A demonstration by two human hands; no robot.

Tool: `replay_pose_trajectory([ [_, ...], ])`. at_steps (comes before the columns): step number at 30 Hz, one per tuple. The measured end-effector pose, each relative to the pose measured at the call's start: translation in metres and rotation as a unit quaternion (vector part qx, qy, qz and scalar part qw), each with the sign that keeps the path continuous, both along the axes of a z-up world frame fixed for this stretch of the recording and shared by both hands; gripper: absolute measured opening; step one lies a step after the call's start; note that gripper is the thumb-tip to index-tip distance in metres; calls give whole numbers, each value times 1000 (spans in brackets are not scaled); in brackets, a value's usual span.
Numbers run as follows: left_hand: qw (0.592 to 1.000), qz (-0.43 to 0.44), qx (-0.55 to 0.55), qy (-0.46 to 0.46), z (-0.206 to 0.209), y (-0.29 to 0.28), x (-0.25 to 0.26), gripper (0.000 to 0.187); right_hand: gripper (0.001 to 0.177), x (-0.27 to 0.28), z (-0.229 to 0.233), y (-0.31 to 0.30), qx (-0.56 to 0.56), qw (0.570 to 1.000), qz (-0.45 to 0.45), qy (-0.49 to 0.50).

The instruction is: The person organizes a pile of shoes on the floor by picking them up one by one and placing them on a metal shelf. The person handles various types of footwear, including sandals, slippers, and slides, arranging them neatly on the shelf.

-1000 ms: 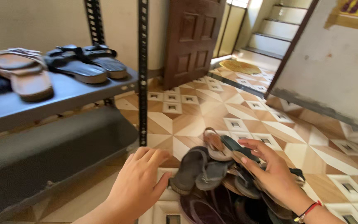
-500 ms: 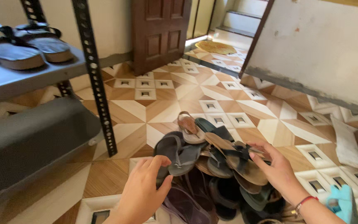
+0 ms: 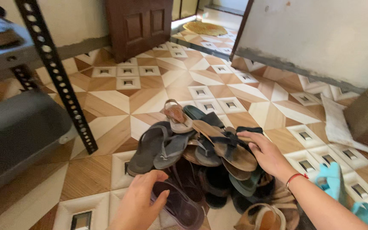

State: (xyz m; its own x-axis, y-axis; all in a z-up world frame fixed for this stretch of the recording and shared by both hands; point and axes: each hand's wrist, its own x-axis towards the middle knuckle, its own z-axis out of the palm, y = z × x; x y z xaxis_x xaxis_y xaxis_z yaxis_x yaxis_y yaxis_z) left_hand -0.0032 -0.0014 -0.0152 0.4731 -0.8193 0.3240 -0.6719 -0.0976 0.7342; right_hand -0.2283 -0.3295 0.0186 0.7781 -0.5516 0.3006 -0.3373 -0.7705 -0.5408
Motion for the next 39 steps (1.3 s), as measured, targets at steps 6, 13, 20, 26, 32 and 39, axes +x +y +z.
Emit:
replay_pose_trajectory([
  [6, 998, -11, 60, 25, -25, -2, 0, 40, 21, -40, -36, -5, 94, 983, -153, -35],
  [13, 996, -61, 46, 38, -46, -7, -11, 41, 13, -97, -74, 14, 197, 962, -190, 1],
  [20, 994, -86, 60, 43, -50, -12, -20, 44, 14, -103, -66, 32, 210, 965, -126, 98],
  [26, 993, -42, 97, 57, -38, -11, -15, 40, 32, -80, -41, 50, 287, 933, -82, 199],
  [32, 993, 44, 109, 28, -33, -11, -8, 39, 28, -35, -29, 86, 351, 919, 63, 165],
  [39, 956, 179, 229, 38, -53, -16, 5, 43, 25, 45, -42, 132, 288, 952, 93, 38],
])
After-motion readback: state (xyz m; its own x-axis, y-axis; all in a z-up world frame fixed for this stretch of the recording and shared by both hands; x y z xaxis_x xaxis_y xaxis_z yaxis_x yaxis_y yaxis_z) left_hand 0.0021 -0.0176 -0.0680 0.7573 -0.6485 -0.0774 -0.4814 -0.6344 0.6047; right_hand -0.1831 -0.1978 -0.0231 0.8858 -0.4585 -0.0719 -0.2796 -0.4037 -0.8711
